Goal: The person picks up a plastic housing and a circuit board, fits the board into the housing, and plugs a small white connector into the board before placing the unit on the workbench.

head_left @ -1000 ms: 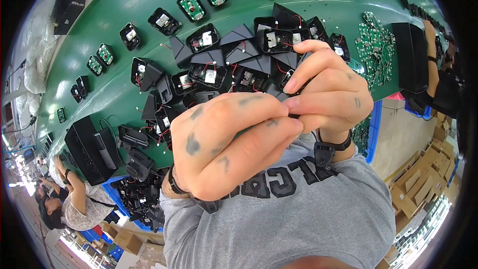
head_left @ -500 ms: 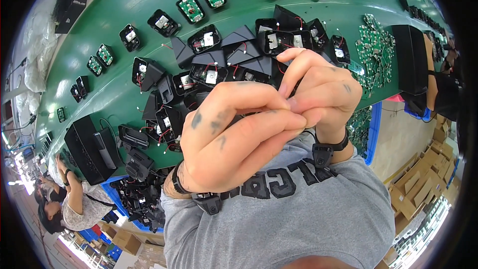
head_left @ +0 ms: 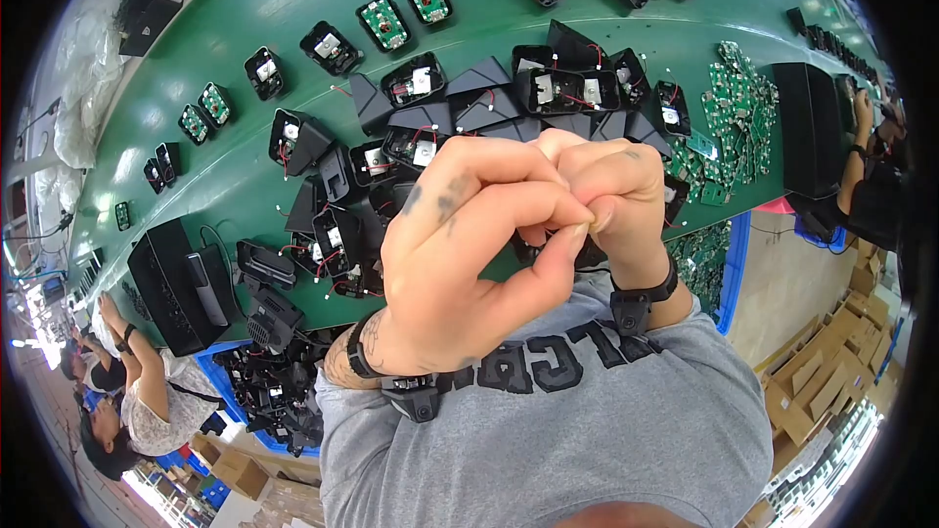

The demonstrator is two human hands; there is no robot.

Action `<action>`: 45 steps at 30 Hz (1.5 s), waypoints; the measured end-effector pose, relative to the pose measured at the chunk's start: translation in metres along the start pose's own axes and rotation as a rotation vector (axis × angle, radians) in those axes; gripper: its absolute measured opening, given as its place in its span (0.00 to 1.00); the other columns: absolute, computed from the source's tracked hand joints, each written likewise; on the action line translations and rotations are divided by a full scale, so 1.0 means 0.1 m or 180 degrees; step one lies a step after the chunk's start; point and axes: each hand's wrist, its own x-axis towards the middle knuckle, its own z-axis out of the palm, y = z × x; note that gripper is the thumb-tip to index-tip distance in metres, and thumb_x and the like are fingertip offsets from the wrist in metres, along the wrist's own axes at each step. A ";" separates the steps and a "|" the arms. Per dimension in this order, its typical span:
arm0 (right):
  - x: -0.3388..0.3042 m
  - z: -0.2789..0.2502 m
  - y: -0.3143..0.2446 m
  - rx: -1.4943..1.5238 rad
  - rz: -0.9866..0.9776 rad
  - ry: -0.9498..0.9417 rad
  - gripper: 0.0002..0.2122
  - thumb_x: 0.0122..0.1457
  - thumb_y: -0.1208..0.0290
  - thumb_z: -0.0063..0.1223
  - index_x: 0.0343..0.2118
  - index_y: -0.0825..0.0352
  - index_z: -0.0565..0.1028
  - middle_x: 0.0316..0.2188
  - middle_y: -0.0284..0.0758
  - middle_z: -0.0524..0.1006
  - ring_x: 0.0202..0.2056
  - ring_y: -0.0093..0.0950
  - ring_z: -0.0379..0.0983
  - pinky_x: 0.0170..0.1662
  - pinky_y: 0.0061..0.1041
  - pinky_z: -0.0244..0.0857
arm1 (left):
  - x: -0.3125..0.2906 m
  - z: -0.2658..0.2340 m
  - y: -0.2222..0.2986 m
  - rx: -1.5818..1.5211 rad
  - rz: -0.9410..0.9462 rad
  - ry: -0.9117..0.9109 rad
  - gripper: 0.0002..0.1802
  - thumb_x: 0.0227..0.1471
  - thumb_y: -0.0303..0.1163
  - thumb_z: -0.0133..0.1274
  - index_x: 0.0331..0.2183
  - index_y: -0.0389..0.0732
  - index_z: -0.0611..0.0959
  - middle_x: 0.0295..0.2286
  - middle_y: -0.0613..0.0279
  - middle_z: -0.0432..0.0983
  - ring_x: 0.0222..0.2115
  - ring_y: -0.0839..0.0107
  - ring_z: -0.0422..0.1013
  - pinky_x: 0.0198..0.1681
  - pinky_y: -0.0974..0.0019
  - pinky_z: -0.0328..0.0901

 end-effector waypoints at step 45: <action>-1.04 -1.11 -0.94 -0.2413 -0.0192 0.3000 0.12 0.62 0.73 0.46 0.44 0.74 0.71 0.33 0.34 0.73 0.36 0.22 0.70 0.43 0.21 0.65 | -0.83 -4.06 -2.79 0.3644 -0.3418 0.1827 0.43 0.38 0.60 0.56 0.56 0.56 0.67 0.53 0.40 0.61 0.54 0.45 0.57 0.54 0.49 0.58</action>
